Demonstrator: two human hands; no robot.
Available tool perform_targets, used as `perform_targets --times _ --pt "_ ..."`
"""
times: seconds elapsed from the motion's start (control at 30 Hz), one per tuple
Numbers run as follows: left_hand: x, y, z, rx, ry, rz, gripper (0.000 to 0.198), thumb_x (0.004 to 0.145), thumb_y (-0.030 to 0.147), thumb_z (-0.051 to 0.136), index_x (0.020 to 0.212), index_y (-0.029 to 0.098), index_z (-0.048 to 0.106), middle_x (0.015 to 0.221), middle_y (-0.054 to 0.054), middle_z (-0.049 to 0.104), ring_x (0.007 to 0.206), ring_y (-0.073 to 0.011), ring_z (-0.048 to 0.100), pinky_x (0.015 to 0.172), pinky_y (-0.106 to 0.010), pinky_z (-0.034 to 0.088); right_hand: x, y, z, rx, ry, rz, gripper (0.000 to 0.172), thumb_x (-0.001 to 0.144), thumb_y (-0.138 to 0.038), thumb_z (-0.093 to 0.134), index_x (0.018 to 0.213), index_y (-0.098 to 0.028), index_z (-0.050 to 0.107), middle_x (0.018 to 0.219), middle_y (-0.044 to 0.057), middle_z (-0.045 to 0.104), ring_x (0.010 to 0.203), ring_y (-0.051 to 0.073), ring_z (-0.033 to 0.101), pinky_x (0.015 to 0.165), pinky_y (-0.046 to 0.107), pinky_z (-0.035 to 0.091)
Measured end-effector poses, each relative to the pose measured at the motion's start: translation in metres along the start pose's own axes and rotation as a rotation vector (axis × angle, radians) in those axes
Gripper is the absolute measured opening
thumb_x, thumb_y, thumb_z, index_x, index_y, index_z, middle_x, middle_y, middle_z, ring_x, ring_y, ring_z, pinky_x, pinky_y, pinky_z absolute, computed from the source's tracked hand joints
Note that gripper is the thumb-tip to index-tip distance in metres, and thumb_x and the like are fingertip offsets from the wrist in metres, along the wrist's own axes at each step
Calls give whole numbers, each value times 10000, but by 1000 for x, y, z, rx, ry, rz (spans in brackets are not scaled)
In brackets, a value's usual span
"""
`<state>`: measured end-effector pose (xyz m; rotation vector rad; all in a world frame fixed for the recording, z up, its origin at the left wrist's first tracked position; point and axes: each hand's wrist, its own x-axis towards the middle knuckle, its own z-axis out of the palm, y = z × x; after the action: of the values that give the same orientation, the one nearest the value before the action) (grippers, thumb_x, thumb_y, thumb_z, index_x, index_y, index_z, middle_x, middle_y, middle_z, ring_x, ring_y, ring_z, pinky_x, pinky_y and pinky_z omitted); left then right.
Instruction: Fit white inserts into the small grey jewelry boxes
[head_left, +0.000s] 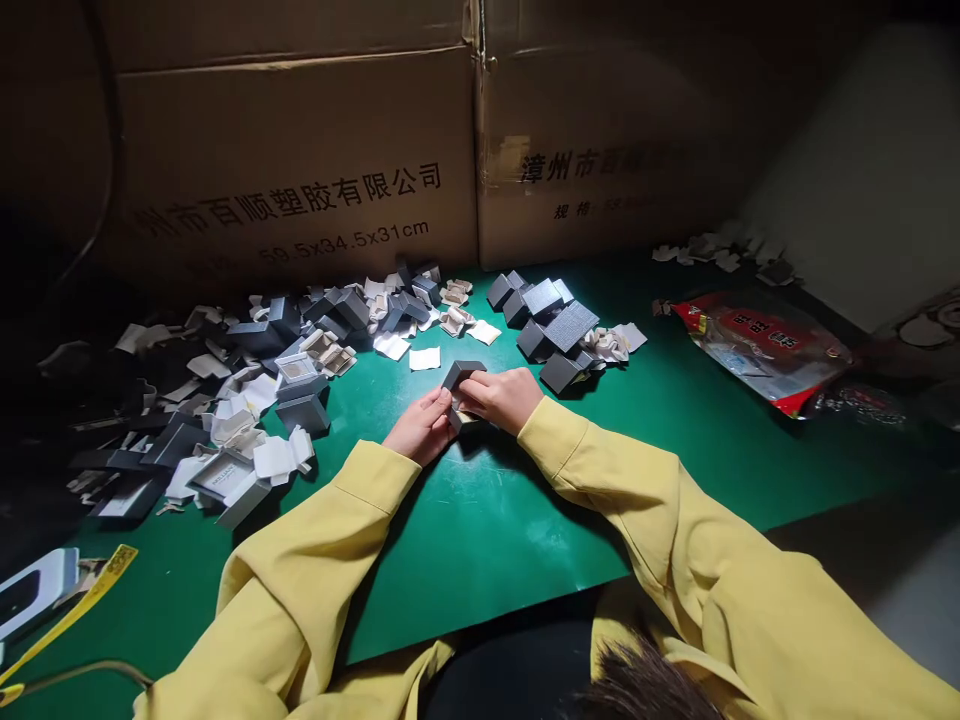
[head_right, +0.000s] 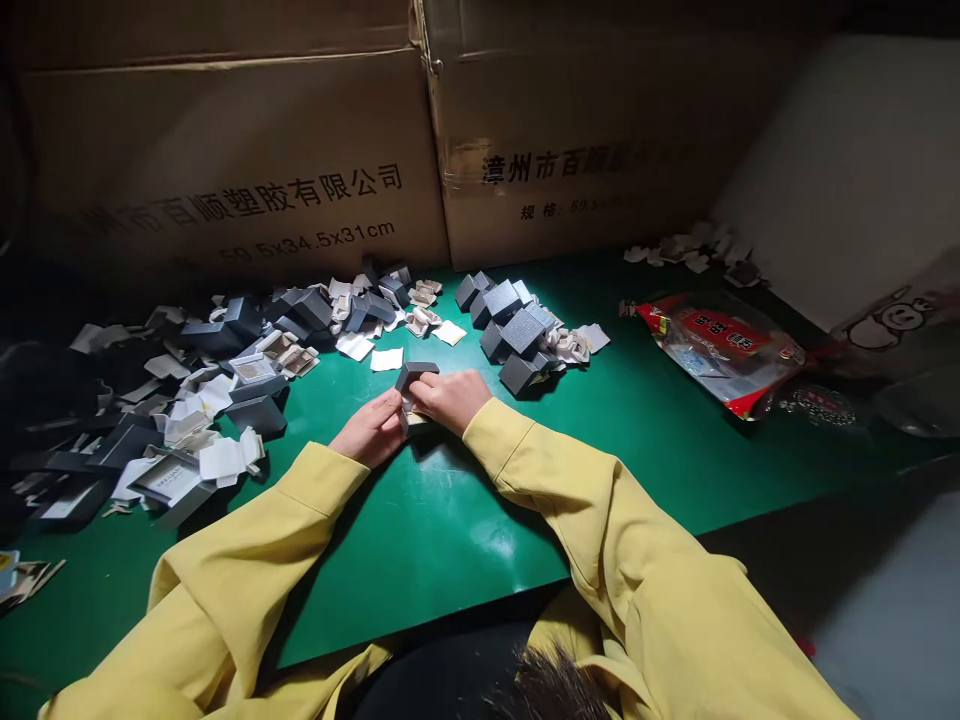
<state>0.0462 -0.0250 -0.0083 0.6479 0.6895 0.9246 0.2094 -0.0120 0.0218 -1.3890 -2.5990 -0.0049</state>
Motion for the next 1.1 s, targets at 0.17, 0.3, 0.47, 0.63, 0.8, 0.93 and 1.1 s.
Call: perform_targets --times 0.17,0.3,0.47,0.63,0.8,0.93,1.1 --pt "0 0 -2 11 54 -10 277 801 293 677 1013 121 627 862 -70 680 784 -140 643 720 -236 518 -4 6 8 63 118 12 337 918 -469 457 980 -250 705 908 18 720 680 113 589 511 271 200" --pt "0 1 0 -3 79 -16 249 812 283 659 998 120 629 896 -82 689 806 -156 656 742 -259 525 -4 7 14 105 176 37 294 930 -408 452 1037 -282 696 984 3 721 741 109 609 526 258 255" --pt "0 0 -1 0 79 -25 253 812 277 662 1009 121 630 895 -83 693 813 -163 662 735 -252 526 -3 7 13 132 110 55 278 914 -420 481 1072 -307 681 1059 -12 704 783 117 624 524 259 271" --pt "2 0 0 -32 108 -16 230 840 267 626 1009 111 619 871 -88 697 848 -184 667 824 -324 534 -3 5 7 105 51 41 278 920 -420 475 1080 -305 671 1046 -1 705 775 125 621 517 252 255" --pt "1 1 3 -48 133 -27 200 865 220 578 1016 96 624 862 -104 702 876 -208 671 858 -365 531 -2 -1 4 64 15 34 258 912 -400 484 984 -268 693 931 12 720 691 124 604 507 256 230" --pt "2 2 3 -38 144 -18 185 887 197 540 1003 83 627 821 -99 697 837 -190 674 825 -336 542 2 -1 3 76 -16 -13 237 906 -360 508 923 -234 709 917 30 722 723 132 623 522 245 259" --pt "3 0 3 -45 168 -4 192 912 210 494 985 81 615 830 -111 693 780 -181 675 767 -327 559 3 11 10 198 57 -67 212 892 -332 551 1026 -266 702 987 8 727 815 131 663 576 217 379"
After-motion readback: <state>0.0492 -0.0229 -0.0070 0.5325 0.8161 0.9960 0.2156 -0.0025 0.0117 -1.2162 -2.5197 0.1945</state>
